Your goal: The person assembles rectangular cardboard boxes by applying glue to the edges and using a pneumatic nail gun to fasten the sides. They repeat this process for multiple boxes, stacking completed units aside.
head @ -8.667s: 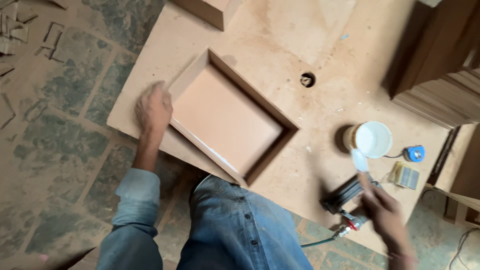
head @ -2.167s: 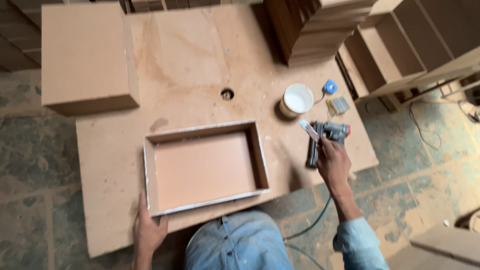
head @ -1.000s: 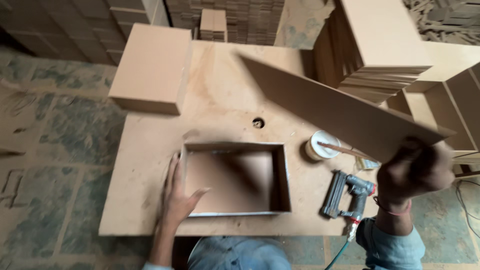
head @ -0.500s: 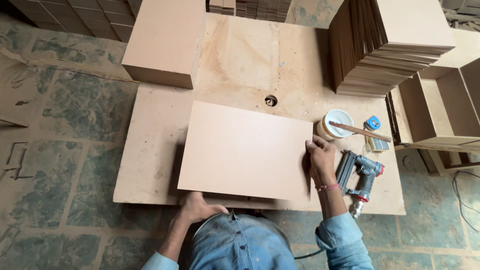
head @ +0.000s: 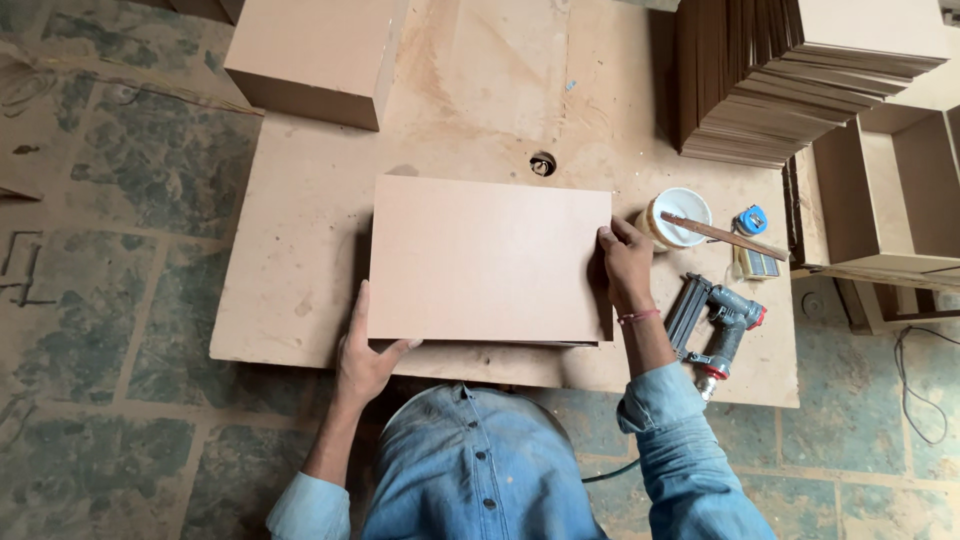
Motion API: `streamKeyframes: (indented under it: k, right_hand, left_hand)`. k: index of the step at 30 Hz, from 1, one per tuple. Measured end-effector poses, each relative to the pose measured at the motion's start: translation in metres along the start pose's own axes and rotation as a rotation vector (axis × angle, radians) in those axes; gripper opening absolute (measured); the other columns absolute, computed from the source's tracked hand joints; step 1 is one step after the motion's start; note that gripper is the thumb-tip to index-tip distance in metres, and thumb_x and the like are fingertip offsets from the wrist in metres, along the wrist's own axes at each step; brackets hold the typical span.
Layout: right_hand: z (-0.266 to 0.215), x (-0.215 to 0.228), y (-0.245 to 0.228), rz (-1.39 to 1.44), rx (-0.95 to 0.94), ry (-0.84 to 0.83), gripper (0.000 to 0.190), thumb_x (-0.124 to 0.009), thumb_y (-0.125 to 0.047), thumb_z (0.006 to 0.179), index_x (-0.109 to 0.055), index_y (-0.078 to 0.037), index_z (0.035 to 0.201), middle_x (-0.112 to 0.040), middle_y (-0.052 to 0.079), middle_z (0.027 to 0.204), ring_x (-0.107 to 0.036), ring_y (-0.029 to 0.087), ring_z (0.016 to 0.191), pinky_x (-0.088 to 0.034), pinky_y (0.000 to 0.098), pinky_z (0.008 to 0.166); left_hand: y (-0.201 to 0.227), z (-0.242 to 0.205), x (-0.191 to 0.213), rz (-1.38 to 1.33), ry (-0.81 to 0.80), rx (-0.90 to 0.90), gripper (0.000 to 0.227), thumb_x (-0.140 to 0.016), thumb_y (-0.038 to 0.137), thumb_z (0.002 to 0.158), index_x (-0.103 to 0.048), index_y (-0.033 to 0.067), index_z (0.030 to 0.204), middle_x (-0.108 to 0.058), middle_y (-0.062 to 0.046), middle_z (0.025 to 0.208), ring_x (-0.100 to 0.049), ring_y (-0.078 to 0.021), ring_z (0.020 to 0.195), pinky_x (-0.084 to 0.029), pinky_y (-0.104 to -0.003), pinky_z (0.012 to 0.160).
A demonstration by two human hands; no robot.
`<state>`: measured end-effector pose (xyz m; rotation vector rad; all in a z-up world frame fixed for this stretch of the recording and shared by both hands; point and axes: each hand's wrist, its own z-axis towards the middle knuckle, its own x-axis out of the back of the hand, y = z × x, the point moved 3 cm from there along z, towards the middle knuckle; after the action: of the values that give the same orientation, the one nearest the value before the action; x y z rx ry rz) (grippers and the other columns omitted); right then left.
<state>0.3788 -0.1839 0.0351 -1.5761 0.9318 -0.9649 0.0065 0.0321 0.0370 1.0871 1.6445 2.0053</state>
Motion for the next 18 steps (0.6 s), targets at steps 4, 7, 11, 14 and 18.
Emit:
streamKeyframes:
  k: [4,7,11,14,18]
  right_hand:
    - [0.0,0.001,0.014,-0.071,-0.016,0.026,0.038,-0.062,-0.004,0.098,-0.06,0.008,0.134,-0.07,0.012,0.125,-0.067,0.016,0.111,-0.053,0.026,0.1]
    - [-0.001,0.0,0.023,-0.013,-0.038,-0.022,0.037,-0.06,-0.004,0.099,-0.062,0.01,0.134,-0.072,0.014,0.124,-0.065,0.017,0.108,-0.051,0.0272,0.098]
    - [-0.004,-0.001,0.033,-0.008,-0.081,-0.009,0.038,-0.061,-0.003,0.098,-0.061,0.009,0.135,-0.072,0.014,0.124,-0.066,0.017,0.109,-0.052,0.0269,0.098]
    - [-0.007,-0.003,0.034,-0.026,-0.056,-0.036,0.038,-0.06,-0.003,0.098,-0.061,0.009,0.134,-0.072,0.013,0.124,-0.066,0.017,0.108,-0.052,0.0274,0.097]
    - [-0.011,-0.006,0.031,-0.174,0.032,-0.058,0.037,-0.062,-0.005,0.098,-0.063,0.007,0.133,-0.074,0.014,0.122,-0.067,0.018,0.108,-0.052,0.0291,0.098]
  left_hand:
    - [-0.01,0.002,-0.006,0.177,-0.024,-0.145,0.11,-0.086,0.022,0.08,-0.016,-0.0021,0.161,-0.019,-0.028,0.167,-0.02,-0.0412,0.155,-0.024,-0.049,0.123]
    - [-0.02,0.005,-0.006,0.124,-0.044,-0.11,0.108,-0.083,0.027,0.081,-0.017,-0.0005,0.161,-0.014,-0.025,0.171,-0.015,-0.0357,0.16,-0.02,-0.047,0.127]
    - [-0.029,0.007,-0.004,0.078,-0.052,-0.095,0.104,-0.084,0.024,0.081,-0.02,-0.001,0.16,-0.014,-0.025,0.171,-0.017,-0.0369,0.159,-0.023,-0.046,0.125]
    - [-0.031,0.007,-0.002,0.074,-0.057,-0.067,0.102,-0.083,0.021,0.08,-0.023,-0.0009,0.159,-0.018,-0.023,0.171,-0.023,-0.0342,0.158,-0.026,-0.044,0.124]
    - [-0.024,0.01,0.0,0.069,-0.053,-0.049,0.101,-0.083,0.015,0.078,-0.025,-0.0004,0.159,-0.024,-0.02,0.17,-0.027,-0.0316,0.157,-0.029,-0.042,0.124]
